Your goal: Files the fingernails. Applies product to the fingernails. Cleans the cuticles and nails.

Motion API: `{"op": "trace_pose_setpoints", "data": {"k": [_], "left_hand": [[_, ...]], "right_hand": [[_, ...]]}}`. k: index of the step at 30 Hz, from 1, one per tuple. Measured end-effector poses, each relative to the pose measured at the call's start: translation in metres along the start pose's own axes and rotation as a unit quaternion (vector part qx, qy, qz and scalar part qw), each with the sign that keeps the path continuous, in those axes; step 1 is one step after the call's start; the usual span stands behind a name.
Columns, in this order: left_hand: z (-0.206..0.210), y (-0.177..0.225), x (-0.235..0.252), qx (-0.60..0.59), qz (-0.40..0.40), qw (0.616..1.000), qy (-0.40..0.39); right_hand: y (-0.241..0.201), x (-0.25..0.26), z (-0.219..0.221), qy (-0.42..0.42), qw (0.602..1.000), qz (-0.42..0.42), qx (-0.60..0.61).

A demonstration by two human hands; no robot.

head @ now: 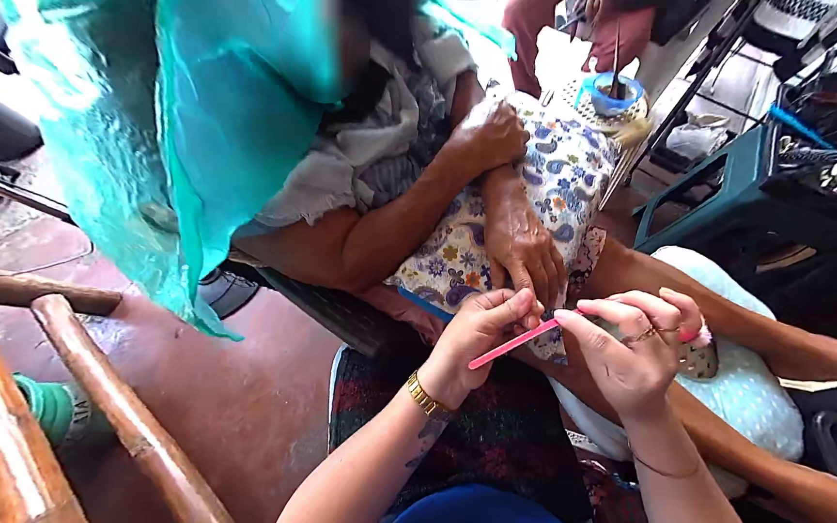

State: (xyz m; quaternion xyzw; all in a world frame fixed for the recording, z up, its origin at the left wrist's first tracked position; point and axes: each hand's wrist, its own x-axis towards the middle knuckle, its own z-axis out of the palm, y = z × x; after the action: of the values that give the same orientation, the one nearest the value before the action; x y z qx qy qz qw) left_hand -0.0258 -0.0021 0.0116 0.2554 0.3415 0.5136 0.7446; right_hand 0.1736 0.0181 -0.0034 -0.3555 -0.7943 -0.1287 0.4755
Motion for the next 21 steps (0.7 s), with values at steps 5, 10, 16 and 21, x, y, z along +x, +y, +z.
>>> {"op": "trace_pose_setpoints", "data": {"k": [5,10,16,21], "left_hand": [[0.002,0.002,-0.002,0.000,-0.035,0.999,0.015],[0.000,-0.006,-0.002,0.032,-0.009,0.999,-0.015],[0.009,-0.001,0.002,-0.059,0.001,0.998,-0.020],[0.005,-0.009,0.001,-0.055,0.006,0.998,-0.007]], "right_hand": [[0.052,-0.011,-0.029,0.066,0.979,0.192,0.015],[-0.012,-0.049,-0.053,-0.011,0.972,0.214,0.096],[-0.044,-0.059,-0.024,0.010,0.986,0.147,0.075],[-0.011,-0.061,-0.047,-0.085,0.974,0.188,-0.089]]}}
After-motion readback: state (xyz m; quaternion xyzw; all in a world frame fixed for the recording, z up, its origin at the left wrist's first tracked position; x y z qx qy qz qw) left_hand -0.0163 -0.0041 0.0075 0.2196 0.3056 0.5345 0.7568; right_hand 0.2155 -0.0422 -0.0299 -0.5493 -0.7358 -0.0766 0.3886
